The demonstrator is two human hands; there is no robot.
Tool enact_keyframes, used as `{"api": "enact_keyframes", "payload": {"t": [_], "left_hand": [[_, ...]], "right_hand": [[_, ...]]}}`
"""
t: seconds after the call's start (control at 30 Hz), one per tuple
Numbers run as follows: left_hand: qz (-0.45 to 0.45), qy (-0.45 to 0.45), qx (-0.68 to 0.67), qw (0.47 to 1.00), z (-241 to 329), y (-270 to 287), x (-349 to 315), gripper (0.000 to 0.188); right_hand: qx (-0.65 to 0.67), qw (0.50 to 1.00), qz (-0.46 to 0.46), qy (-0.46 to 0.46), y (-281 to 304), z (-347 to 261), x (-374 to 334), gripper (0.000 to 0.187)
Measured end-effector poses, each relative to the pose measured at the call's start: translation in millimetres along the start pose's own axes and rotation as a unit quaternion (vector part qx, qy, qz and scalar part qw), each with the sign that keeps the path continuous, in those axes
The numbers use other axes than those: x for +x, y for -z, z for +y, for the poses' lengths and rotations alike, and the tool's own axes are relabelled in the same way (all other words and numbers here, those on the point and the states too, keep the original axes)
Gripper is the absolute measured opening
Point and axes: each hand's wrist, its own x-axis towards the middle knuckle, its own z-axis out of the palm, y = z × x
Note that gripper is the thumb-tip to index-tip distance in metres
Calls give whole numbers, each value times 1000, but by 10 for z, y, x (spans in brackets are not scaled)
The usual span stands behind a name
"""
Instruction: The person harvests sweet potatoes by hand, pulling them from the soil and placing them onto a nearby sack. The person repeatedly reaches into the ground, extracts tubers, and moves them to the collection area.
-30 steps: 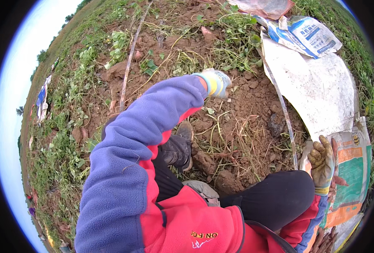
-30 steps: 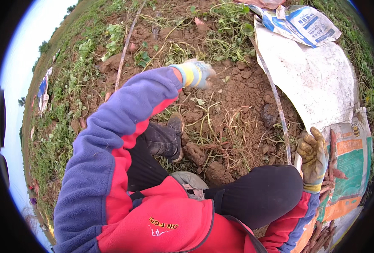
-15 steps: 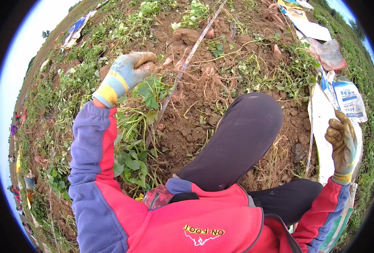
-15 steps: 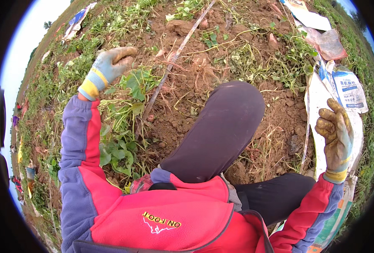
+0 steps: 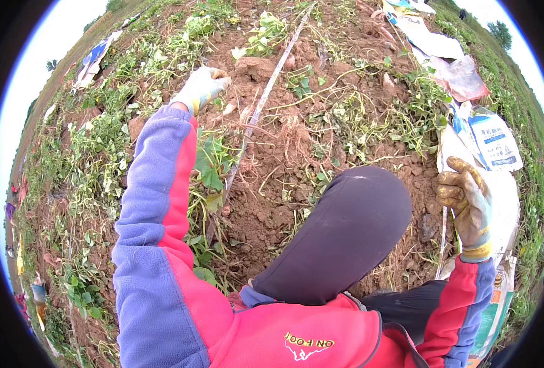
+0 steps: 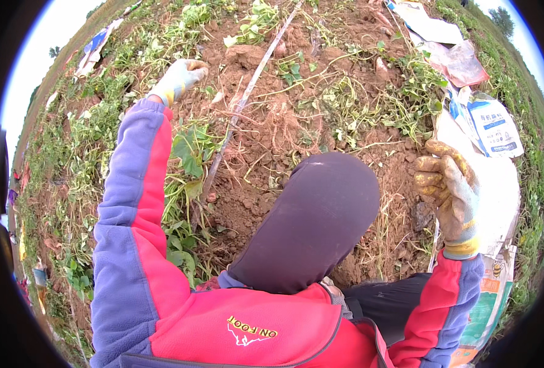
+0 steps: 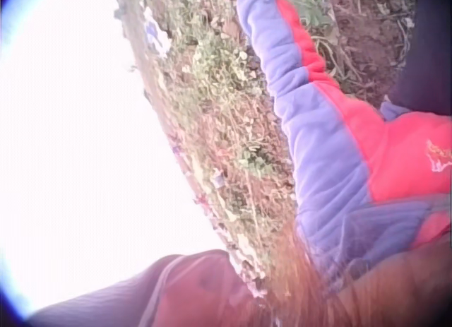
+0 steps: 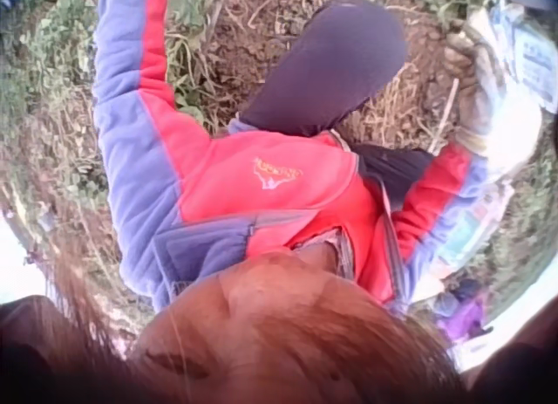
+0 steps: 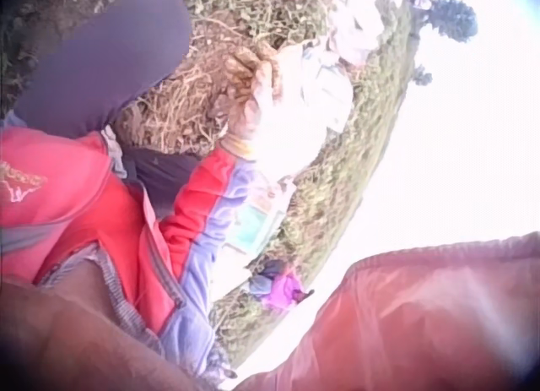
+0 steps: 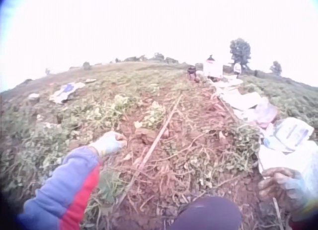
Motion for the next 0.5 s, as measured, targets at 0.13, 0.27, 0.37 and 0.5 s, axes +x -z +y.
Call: {"api": "enact_keyframes", "payload": {"t": [0.13, 0.27, 0.37, 0.5], "left_hand": [[-65, 77, 118, 988, -438, -464, 443, 44], [-77, 35, 171, 982, -1152, -1084, 418, 58], [-169, 43, 199, 964, -829, -1406, 244, 59], [-243, 43, 203, 948, -772, -1597, -63, 47]], "right_hand": [[18, 999, 22, -15, 73, 189, 190, 46], [17, 998, 38, -39, 76, 254, 362, 46], [6, 997, 65, -48, 220, 319, 387, 46], [18, 994, 87, -61, 313, 434, 588, 43]]}}
